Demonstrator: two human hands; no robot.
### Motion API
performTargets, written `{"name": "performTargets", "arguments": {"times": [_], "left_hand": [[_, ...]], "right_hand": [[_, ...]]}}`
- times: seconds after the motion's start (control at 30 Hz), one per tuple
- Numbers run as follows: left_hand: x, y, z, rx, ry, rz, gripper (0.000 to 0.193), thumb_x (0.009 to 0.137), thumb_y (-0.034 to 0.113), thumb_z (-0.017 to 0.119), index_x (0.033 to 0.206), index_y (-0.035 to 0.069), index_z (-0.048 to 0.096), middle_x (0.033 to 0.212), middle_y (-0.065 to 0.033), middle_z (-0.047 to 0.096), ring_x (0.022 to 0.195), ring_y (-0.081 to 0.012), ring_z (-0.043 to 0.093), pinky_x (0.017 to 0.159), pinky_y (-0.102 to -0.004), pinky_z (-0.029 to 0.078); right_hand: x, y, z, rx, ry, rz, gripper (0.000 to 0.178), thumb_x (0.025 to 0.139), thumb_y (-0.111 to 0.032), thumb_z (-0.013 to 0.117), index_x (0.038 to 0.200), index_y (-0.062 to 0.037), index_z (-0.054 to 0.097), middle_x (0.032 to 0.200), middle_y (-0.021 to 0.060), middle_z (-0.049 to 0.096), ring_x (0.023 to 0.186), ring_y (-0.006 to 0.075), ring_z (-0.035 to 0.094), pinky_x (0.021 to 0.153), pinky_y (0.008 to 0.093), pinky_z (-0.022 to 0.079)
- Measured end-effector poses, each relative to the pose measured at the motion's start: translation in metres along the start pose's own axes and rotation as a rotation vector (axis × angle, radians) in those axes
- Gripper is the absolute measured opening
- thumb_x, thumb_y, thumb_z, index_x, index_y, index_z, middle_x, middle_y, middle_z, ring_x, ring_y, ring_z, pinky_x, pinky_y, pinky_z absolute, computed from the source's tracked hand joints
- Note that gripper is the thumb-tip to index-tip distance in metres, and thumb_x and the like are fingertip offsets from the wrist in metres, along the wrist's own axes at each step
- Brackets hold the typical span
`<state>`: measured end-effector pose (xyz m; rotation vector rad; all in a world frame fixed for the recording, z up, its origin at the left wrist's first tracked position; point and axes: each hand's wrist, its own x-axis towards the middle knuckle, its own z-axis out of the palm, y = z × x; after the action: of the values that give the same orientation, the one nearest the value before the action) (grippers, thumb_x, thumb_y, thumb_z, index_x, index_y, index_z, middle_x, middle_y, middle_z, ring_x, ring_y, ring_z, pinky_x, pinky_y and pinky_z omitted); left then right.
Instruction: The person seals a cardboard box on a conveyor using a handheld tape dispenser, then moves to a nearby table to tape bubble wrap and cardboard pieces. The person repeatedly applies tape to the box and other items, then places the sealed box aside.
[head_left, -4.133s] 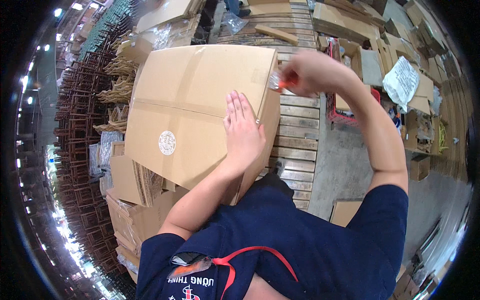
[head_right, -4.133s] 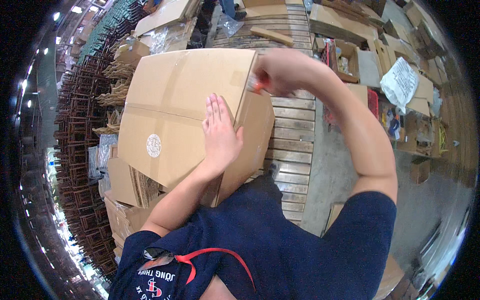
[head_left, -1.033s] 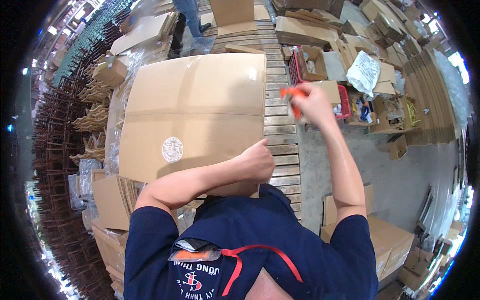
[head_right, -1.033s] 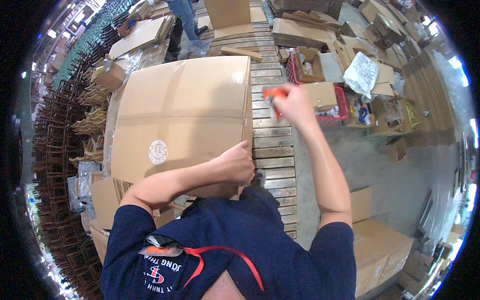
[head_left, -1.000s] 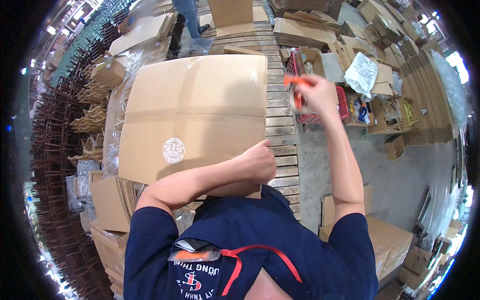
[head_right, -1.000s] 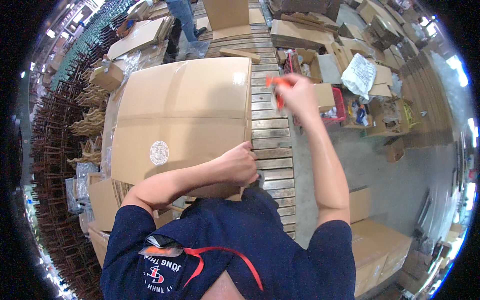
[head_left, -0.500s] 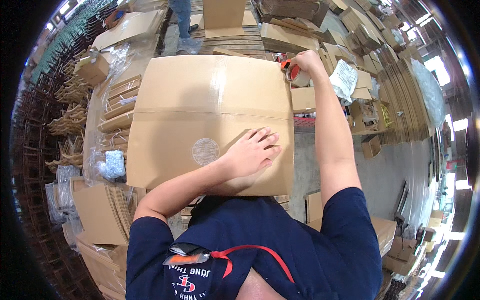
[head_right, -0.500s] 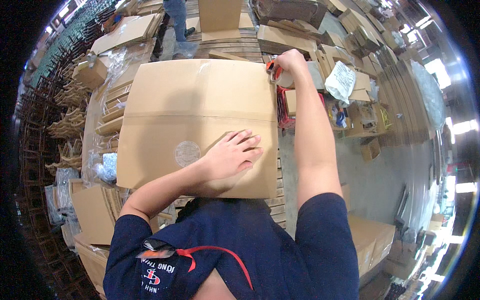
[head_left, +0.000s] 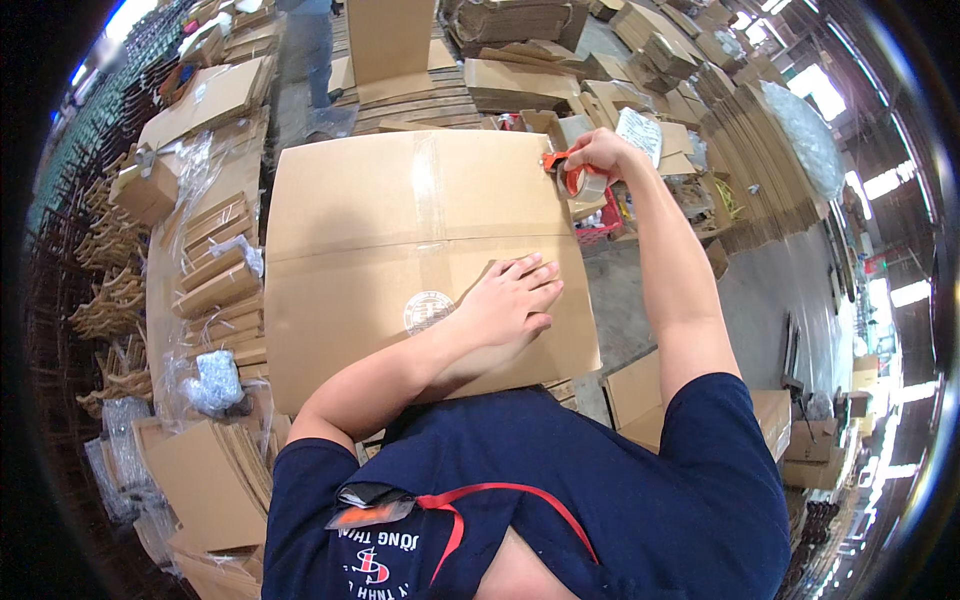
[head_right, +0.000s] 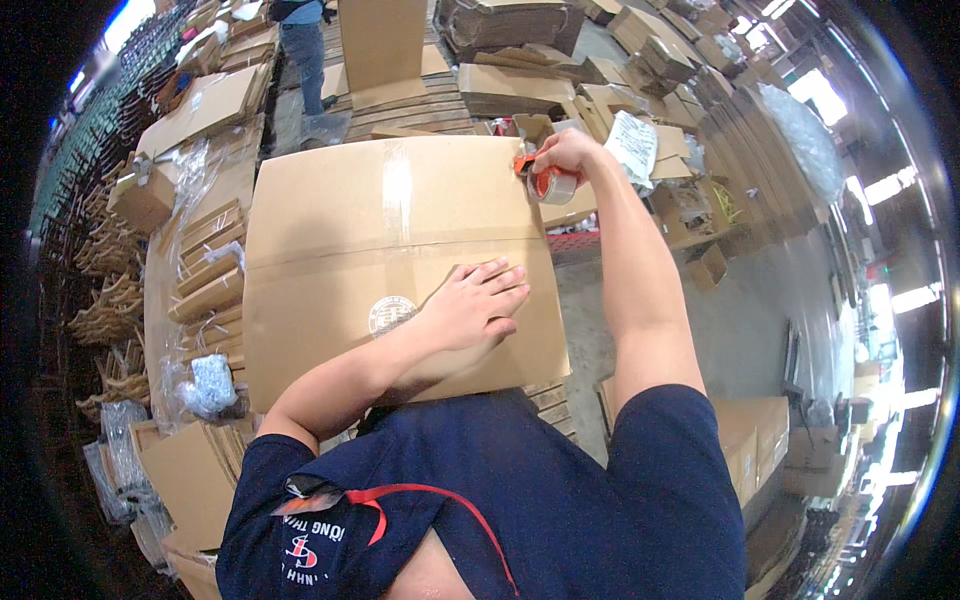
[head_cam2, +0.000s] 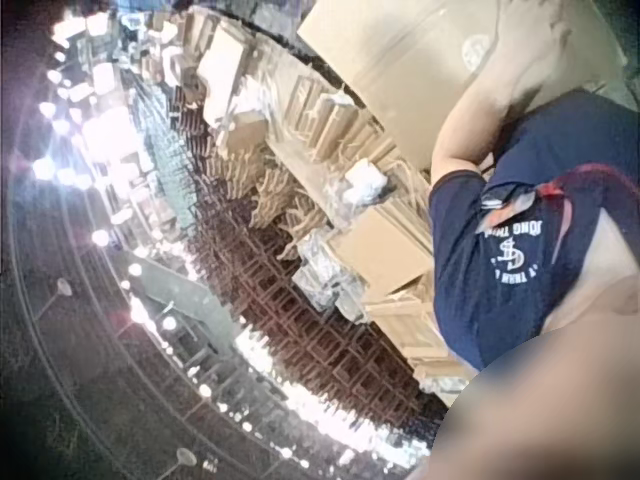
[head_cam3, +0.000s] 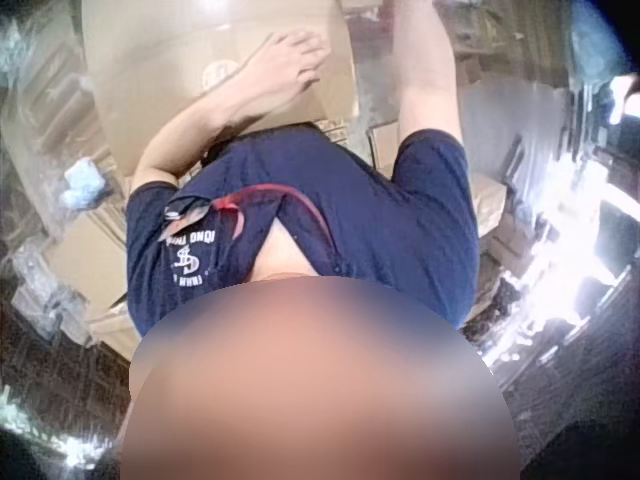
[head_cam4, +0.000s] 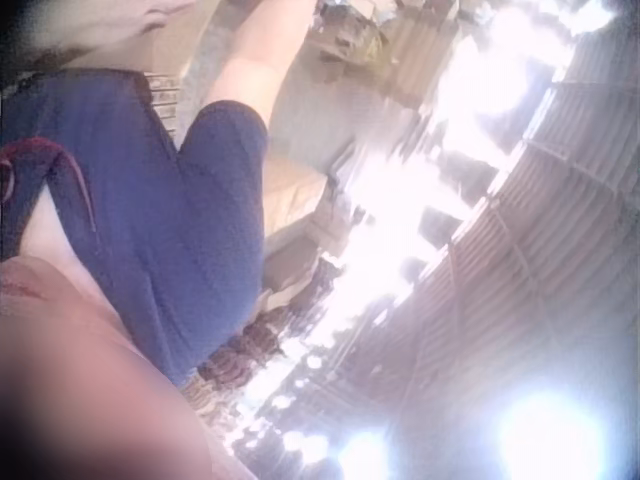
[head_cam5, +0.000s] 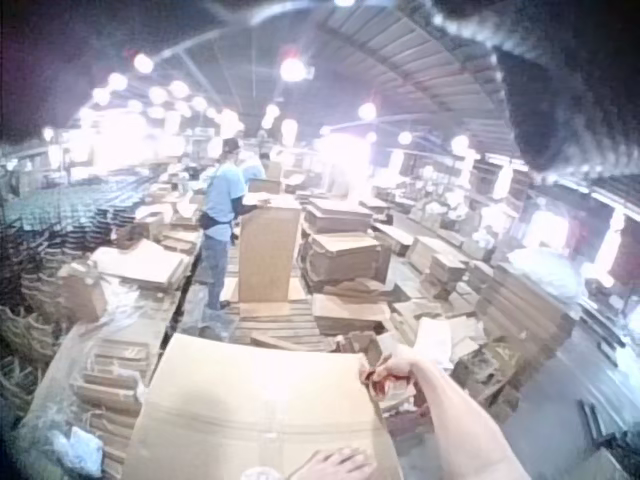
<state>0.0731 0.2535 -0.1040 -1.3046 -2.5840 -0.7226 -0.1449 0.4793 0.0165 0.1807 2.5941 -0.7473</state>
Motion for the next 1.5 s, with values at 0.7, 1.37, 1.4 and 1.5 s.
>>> {"name": "performTargets", "arguments": {"times": [0.7,1.37,1.4,1.5], "left_hand": [[0.076,0.030,0.015,-0.098,0.029,0.057,0.034,0.096,0.021,0.061,0.126,0.007,0.067,0.130,-0.0087,0.066,0.127,-0.0285,0.056,0.109,-0.0463,0.041],[0.158,0.092,0.071,0.280,-0.801,0.296,0.035,0.096,0.029,0.053,0.089,0.006,0.078,0.099,-0.0187,0.076,0.099,-0.0348,0.071,0.103,-0.0488,0.049],[0.161,0.105,0.075,0.300,-0.885,0.322,0.035,0.095,0.028,0.052,0.090,0.005,0.079,0.100,-0.0199,0.076,0.099,-0.0360,0.072,0.100,-0.0496,0.050],[0.153,0.136,0.095,0.210,-1.082,0.366,0.030,0.089,0.021,0.054,0.089,0.004,0.079,0.099,-0.0212,0.076,0.097,-0.0389,0.073,0.089,-0.0529,0.054]], "right_hand": [[-0.263,0.123,0.066,0.127,0.005,0.047,0.041,0.072,-0.009,0.075,0.111,0.0013,0.075,0.092,0.0097,0.077,0.086,0.0178,0.071,0.083,0.0323,0.056],[-0.369,0.158,0.139,-0.356,0.010,0.003,0.016,0.069,-0.013,0.071,0.080,-0.0020,0.075,0.076,0.0188,0.072,0.080,0.0376,0.073,0.073,0.0476,0.059],[-0.368,0.165,0.153,-0.307,-0.076,0.027,0.015,0.069,-0.014,0.072,0.074,0.0003,0.074,0.076,0.0207,0.072,0.080,0.0384,0.074,0.072,0.0484,0.060],[-0.361,0.207,0.171,-0.297,-0.036,0.131,0.016,0.070,-0.014,0.071,0.078,-0.0003,0.075,0.078,0.0219,0.072,0.083,0.0392,0.074,0.075,0.0477,0.059]]}}
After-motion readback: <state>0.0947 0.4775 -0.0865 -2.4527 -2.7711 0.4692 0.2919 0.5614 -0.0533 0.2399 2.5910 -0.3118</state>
